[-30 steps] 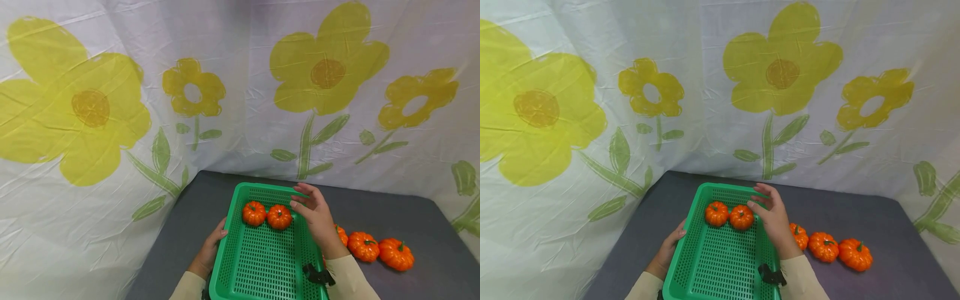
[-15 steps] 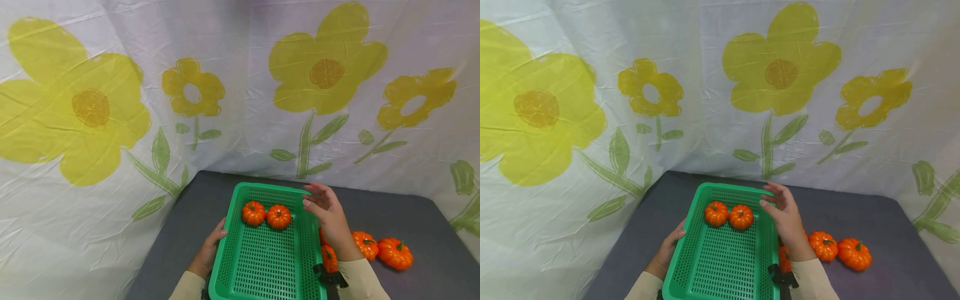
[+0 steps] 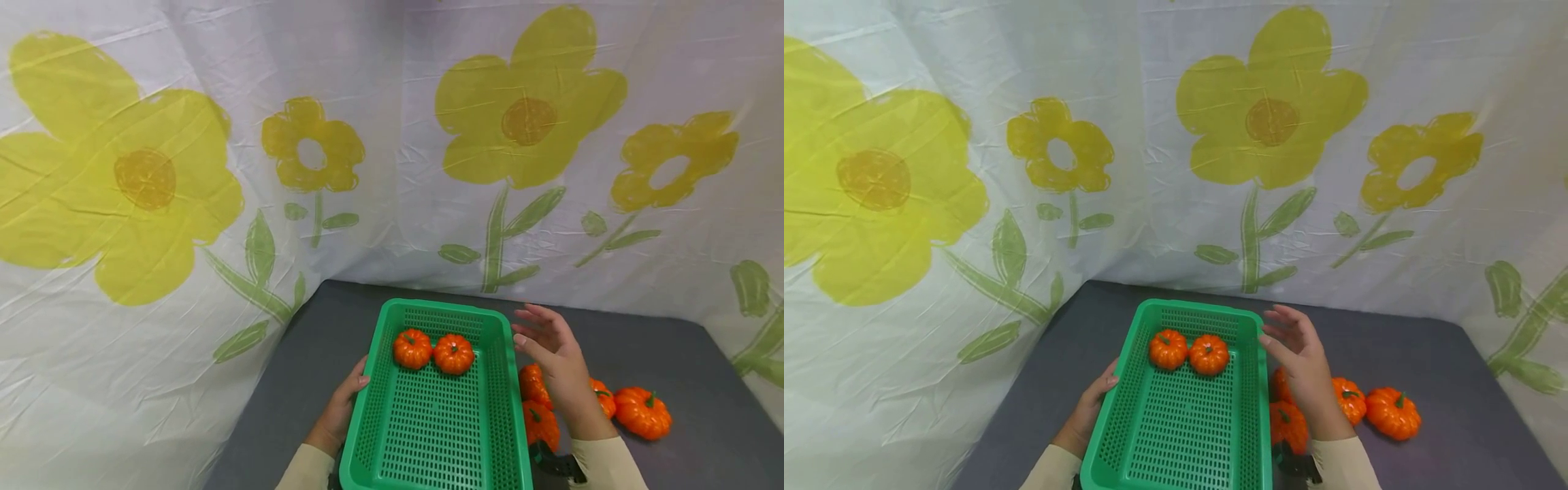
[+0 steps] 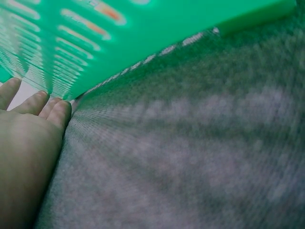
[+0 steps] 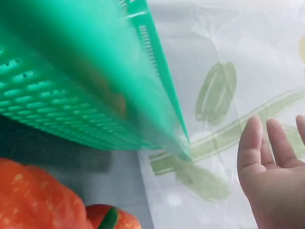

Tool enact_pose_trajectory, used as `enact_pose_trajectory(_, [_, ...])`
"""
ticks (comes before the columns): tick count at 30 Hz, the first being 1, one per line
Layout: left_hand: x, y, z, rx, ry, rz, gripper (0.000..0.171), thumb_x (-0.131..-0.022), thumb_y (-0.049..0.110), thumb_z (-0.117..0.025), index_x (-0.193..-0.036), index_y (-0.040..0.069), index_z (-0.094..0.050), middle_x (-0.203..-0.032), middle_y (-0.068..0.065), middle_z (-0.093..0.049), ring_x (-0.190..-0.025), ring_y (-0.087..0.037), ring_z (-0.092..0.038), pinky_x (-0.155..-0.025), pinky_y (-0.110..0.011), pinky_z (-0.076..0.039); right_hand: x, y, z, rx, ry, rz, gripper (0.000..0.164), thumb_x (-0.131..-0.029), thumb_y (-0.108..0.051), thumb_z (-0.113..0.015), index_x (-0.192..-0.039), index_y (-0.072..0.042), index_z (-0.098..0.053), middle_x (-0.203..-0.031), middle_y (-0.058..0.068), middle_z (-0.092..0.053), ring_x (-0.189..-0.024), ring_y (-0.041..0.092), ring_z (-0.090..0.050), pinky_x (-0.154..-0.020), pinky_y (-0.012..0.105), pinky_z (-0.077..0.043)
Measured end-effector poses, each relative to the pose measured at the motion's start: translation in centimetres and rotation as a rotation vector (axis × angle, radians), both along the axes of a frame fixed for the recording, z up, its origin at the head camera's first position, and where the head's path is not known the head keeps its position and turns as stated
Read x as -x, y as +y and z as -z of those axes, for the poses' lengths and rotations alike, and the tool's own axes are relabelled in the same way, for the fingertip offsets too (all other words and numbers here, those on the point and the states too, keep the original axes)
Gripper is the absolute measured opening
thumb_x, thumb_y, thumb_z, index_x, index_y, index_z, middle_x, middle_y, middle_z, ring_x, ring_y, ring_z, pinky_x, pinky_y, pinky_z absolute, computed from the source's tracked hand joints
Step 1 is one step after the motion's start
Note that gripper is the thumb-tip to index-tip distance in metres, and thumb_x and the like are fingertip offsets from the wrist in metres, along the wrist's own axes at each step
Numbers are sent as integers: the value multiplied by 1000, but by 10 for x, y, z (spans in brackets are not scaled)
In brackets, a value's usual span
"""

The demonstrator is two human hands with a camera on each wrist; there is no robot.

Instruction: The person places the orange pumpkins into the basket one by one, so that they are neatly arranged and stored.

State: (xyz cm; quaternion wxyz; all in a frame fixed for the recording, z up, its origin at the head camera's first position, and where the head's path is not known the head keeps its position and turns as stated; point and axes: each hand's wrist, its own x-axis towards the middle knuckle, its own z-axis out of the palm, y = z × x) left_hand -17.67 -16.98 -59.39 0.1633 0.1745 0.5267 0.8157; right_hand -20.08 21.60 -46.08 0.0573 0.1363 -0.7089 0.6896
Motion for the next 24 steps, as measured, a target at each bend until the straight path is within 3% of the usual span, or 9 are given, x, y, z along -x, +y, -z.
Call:
enact_pose_trajectory(6, [0,0,1,23,17,-14,71,-109,19,-27,-178,16,-8,-176,-26,-16,-154,-43,-32,-119,-44,-38,-12,6,4,-51,20,8,53,-108,-1,-66,-157,-7,-46,-152,16,-53,-132,27,-58,-98,24,-53])
enact_pose_trajectory(16, [2,-1,6,26,34,-21,71,-109,22,-30,-177,13,-8,-176,-25,-16,-154,-39,-34,-119,-43,-38,-29,19,17,-92,28,29,54,-107,1,-66,-157,-4,-46,-150,12,-56,-129,19,-60,-96,24,-54])
enact_pose_trajectory(24, [2,-1,5,15,42,-1,71,-110,22,-29,-177,14,-6,-177,-26,-14,-155,-42,-30,-120,-45,-37,-42,31,37,-87,-52,52,52,-107,0,-67,-156,-6,-48,-146,-2,-60,-129,16,-58,-94,22,-53])
